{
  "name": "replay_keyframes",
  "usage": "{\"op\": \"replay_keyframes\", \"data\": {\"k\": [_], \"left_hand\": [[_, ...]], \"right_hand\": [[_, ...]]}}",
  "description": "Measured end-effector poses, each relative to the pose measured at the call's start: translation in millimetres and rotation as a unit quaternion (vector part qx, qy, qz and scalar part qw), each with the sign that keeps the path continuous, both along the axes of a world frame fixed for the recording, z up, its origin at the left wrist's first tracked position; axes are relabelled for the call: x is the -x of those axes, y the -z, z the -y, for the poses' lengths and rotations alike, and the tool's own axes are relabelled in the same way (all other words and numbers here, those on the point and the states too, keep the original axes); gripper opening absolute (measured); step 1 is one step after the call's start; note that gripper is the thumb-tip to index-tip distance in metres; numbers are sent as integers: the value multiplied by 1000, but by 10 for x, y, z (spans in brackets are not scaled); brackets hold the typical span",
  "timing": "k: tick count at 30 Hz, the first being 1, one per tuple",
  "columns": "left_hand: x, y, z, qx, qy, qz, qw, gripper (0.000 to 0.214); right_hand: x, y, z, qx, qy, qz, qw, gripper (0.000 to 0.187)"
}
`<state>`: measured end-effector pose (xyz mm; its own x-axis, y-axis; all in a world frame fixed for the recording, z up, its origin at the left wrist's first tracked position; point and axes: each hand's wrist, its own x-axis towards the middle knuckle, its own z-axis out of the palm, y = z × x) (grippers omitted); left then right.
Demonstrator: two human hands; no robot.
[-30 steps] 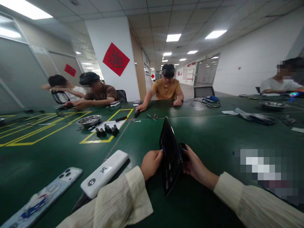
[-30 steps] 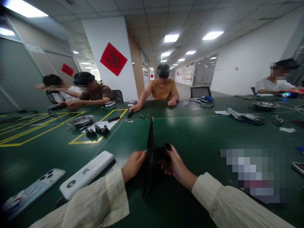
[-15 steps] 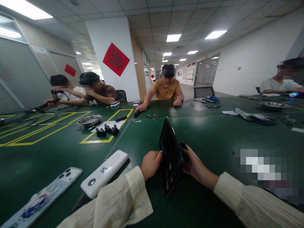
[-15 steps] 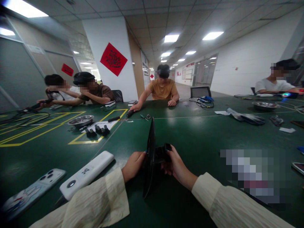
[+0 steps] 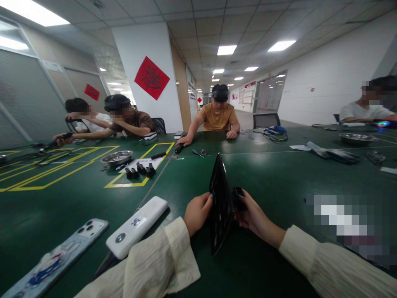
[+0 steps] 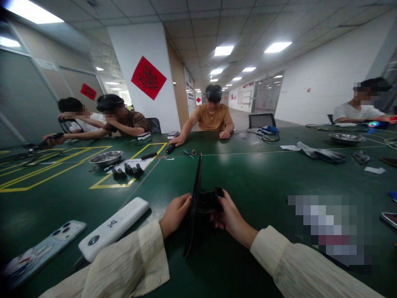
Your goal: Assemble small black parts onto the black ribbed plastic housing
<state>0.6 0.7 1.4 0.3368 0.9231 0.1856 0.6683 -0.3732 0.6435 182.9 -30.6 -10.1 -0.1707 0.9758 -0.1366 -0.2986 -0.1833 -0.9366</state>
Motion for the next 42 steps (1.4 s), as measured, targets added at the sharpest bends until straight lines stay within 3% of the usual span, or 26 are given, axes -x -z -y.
{"op": "replay_keyframes", "data": {"k": [5,11,17,25,31,38,42], "left_hand": [[-9,22,-11,42,-13,24,999,55],[3,28,-21,27,0,1,1000,40],[-4,35,-15,49,-13,2,999,52],[-20,-24,8,-25,-10,13,1000,36],[-11,-5,-4,5,1,29,1000,48],[-10,-33,38,-24,-8,-50,998,30],[-11,-17,26,-8,0,-26,1000,47]], "right_hand": [[0,-20,7,9,4,-3,1000,45],[3,-16,1,15,11,-5,1000,47],[3,-34,15,11,8,-4,1000,47],[14,-5,-1,6,1,-6,1000,46],[3,-32,23,-5,-10,11,1000,47],[1,-9,3,4,2,-6,1000,47],[0,5,-5,0,-2,-8,1000,47]]}}
